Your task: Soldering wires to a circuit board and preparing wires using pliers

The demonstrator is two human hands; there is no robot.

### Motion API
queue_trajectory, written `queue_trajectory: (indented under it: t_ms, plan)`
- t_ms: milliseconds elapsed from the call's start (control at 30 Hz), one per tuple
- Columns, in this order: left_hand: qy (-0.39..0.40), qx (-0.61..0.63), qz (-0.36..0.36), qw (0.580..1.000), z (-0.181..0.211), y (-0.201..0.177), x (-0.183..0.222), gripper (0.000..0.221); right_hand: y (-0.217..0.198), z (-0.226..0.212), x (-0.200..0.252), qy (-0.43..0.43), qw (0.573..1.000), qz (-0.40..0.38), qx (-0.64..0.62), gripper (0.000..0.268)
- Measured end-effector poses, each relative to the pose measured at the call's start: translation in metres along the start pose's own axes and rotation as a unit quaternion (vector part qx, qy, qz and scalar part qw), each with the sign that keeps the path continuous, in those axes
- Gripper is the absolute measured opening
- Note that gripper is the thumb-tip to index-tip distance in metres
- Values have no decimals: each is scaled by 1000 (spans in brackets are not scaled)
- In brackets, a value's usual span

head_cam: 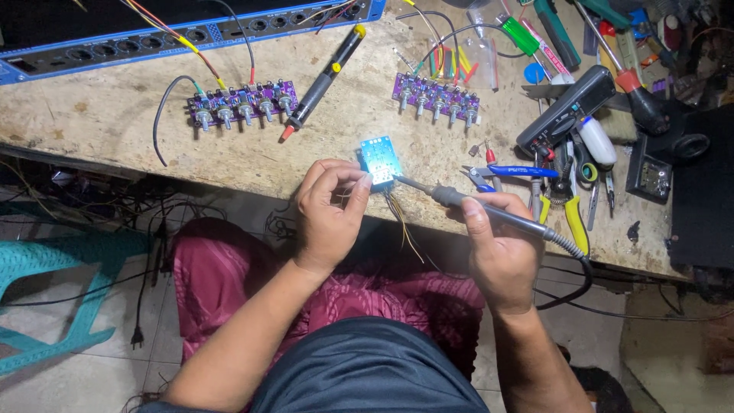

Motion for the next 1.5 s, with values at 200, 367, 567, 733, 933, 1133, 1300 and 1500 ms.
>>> queue_trajectory:
  t_ms: [200, 367, 567, 733, 933, 1133, 1300, 1500]
  plan:
    - [5, -6, -10, 1000, -1, -1, 0, 8, -2, -2, 1, 9, 999, 13, 42, 19]
    - [15, -11, -17, 1000, -2, -2, -1, 8, -6, 2, -1, 4, 998, 11, 65, 21]
    - [17, -6, -24, 1000, -3, -3, -1, 8, -3, -2, 2, 9, 998, 15, 64, 19]
    - [17, -10, -26, 999, -3, -4, -1, 7, -1, -5, 1, 9, 998, 13, 60, 20]
    - [18, -7, -26, 999, -5, -3, -1, 7, -5, 6, 0, 11, 998, 17, 66, 19]
    - [18, -11, -30, 999, -5, -4, 0, 8, -10, 5, -1, 8, 997, 18, 73, 20]
    - [19, -9, -36, 999, -2, -4, -1, 7, -2, -1, 2, 10, 998, 15, 62, 19]
    - [18, -13, -32, 999, -3, -4, 0, 8, -1, -2, 3, 8, 998, 15, 55, 20]
Point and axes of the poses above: each hand's wrist, its own x-axis away from the middle knuckle, its own y-axis out of the palm, z = x × y, the point moved 1 cm from there along -x, towards the middle knuckle, and after that the axes turned 1 degree about x, right-handed, at the moved point
